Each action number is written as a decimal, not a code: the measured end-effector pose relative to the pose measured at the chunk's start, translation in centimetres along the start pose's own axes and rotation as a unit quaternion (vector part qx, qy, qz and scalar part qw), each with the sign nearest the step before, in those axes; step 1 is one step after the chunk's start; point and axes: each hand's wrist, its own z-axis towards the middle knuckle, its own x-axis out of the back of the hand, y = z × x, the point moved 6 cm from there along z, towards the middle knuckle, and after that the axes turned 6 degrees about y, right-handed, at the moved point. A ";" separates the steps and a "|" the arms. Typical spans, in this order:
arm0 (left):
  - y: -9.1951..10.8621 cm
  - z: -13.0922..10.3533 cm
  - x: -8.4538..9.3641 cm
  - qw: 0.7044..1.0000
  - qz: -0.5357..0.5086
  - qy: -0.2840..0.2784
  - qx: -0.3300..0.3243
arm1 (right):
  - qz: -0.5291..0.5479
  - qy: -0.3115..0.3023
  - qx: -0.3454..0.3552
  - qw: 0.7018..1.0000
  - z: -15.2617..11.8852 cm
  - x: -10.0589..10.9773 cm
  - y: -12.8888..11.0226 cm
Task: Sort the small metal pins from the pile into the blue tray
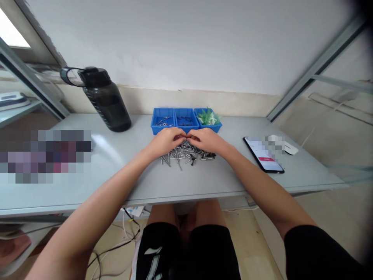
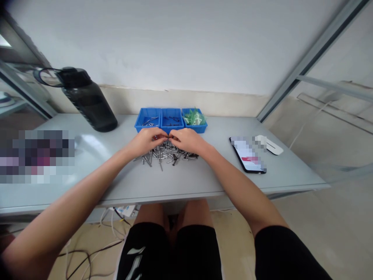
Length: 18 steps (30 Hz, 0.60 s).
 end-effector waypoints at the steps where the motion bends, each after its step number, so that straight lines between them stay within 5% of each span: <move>1: 0.1 0.0 0.0 1.000 -0.003 -0.002 -0.002 | 0.001 -0.001 0.002 1.000 0.0 0.0 -0.1; 9: 0.2 -0.1 0.5 0.998 -0.022 0.019 0.051 | 0.007 0.016 -0.007 1.000 0.0 0.3 -0.1; 18: 0.2 -0.2 0.4 0.999 0.011 0.002 0.039 | 0.019 0.081 0.022 0.996 -0.1 0.8 -0.5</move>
